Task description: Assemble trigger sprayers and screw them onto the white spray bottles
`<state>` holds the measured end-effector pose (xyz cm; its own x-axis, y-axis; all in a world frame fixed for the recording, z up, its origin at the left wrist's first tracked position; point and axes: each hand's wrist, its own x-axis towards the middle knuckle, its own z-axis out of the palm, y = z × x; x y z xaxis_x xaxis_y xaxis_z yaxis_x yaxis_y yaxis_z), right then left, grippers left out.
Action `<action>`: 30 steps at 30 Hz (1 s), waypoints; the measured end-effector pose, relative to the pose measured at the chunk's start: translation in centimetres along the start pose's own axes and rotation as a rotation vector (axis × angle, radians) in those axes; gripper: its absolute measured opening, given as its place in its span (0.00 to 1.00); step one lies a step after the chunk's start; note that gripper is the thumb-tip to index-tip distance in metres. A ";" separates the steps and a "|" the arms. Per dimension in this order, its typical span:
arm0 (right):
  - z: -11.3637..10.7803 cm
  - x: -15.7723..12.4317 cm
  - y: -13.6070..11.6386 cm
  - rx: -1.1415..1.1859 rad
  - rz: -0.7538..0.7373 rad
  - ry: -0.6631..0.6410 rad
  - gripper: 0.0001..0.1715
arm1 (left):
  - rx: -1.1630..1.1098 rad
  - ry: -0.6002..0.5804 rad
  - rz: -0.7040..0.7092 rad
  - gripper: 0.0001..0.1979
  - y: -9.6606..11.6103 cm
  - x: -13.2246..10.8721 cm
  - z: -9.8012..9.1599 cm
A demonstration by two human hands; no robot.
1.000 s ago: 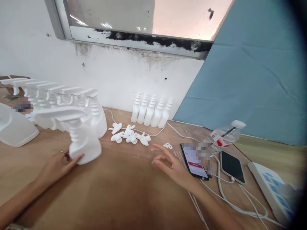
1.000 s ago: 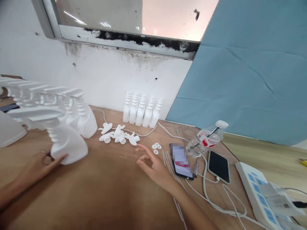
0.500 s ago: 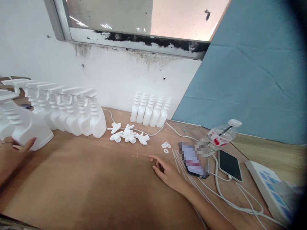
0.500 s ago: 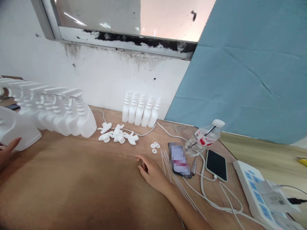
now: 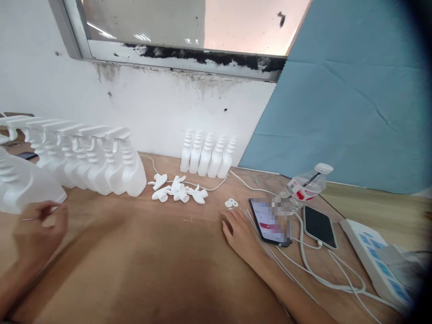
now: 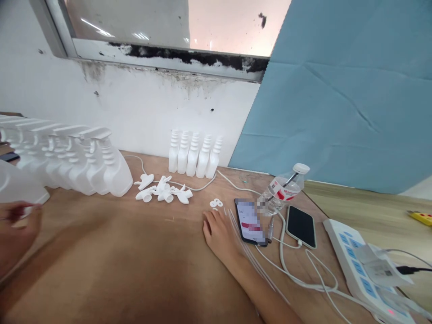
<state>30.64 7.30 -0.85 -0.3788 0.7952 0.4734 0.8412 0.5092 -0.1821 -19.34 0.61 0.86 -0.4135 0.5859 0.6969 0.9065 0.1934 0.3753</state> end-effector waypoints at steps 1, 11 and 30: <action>0.0 0.0 0.3 -0.072 0.016 0.015 0.14 | -0.033 -0.110 0.063 0.12 1.9 -0.4 0.6; -0.1 -0.9 0.5 -0.097 -0.065 -0.047 0.16 | -0.382 -0.552 0.751 0.22 15.2 -1.2 10.2; -0.1 0.2 -2.4 0.367 0.140 0.026 0.06 | -0.857 -1.054 0.545 0.19 22.1 -5.7 8.0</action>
<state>28.61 6.21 -0.25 -0.2565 0.8589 0.4433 0.6884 0.4843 -0.5400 3.76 7.84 0.27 0.5503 0.7967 0.2499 0.4442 -0.5328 0.7203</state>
